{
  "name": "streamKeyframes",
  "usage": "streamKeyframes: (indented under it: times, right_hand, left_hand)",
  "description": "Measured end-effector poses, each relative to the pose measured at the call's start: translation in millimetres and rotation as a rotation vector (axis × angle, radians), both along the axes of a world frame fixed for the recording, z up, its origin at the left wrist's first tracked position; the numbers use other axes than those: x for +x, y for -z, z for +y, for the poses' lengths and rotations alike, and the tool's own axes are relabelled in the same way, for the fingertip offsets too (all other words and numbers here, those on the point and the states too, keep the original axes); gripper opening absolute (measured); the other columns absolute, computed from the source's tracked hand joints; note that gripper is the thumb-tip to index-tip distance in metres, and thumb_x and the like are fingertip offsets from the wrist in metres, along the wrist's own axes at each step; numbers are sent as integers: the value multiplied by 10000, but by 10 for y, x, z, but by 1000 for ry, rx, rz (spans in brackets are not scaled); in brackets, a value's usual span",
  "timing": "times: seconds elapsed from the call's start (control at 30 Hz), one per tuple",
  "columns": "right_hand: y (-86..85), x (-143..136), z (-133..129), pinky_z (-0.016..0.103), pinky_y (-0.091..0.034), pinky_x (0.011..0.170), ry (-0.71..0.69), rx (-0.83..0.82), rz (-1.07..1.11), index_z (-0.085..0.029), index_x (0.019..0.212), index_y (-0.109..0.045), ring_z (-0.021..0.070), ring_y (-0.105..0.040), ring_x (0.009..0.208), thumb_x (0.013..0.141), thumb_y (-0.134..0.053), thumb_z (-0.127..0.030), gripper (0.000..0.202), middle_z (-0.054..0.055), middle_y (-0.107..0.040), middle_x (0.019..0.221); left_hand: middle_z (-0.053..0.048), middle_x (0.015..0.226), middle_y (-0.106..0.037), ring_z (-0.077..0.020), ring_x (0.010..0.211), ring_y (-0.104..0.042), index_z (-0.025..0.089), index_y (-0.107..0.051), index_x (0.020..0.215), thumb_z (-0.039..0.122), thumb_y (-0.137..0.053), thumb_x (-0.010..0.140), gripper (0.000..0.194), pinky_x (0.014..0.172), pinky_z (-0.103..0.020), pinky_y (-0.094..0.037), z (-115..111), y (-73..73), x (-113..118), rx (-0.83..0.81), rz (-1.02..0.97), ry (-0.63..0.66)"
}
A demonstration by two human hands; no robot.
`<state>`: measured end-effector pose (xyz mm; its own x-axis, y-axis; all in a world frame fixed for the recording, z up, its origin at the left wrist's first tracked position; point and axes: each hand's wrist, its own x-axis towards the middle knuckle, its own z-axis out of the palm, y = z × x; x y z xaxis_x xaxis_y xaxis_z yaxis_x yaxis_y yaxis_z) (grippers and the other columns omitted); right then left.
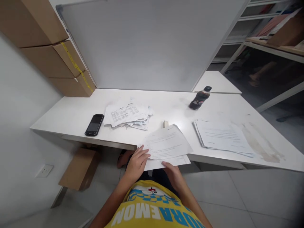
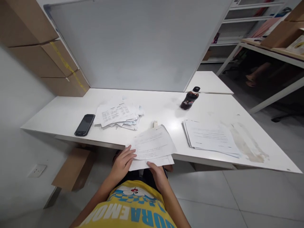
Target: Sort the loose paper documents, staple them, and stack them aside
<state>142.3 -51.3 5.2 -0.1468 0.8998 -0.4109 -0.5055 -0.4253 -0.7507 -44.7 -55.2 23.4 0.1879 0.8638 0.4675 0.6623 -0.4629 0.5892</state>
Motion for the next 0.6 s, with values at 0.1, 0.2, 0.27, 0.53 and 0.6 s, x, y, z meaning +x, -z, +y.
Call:
streamKeyframes:
  times: [0.1, 0.2, 0.27, 0.53, 0.6]
  right_hand:
    - [-89, -11, -90, 535, -355, 1128, -111, 29, 60, -250, 1332, -577, 308, -556, 1261, 675, -809, -377, 708, 67, -668, 1267]
    - [-185, -48, -128, 536, -378, 1118, -16, 32, 105, -298, 1379, -527, 294, -536, 1284, 736, -747, -435, 693, 54, -648, 1299]
    - [-258, -37, -98, 534, -406, 1102, 63, 33, 127, -316, 1406, -494, 298, -529, 1290, 729, -741, -424, 728, 49, -630, 1326]
    - [-424, 216, -13, 556, -425, 1081, 212, 112, 84, -326, 1415, -480, 306, -541, 1272, 741, -741, -336, 723, 39, -619, 1341]
    - [-440, 227, -30, 553, -426, 1080, 251, 130, 69, -345, 1406, -486, 297, -553, 1258, 738, -748, -327, 718, 26, -632, 1324]
  left_hand:
    - [-93, 1129, -721, -261, 1302, -532, 226, -676, 1114, 117, -456, 920, 313, 1077, -526, -456, -83, -56, 31, 99, 128, 25]
    - [-112, 1147, -713, -267, 1311, -522, 202, -653, 1170, 104, -460, 901, 345, 1111, -526, -417, -93, -271, 68, 183, 242, 133]
    - [-112, 1168, -708, -258, 1305, -528, 197, -647, 1182, 110, -467, 899, 346, 1118, -497, -413, -75, -435, 99, 236, 276, 200]
    - [-75, 1175, -711, -265, 1315, -515, 241, -646, 1178, 234, -479, 914, 312, 1141, -489, -363, -119, -394, 104, 325, 150, 283]
    - [-111, 1213, -684, -288, 1353, -466, 254, -595, 1257, 403, -390, 951, 397, 1158, -546, -310, -161, -237, 156, 204, -23, 192]
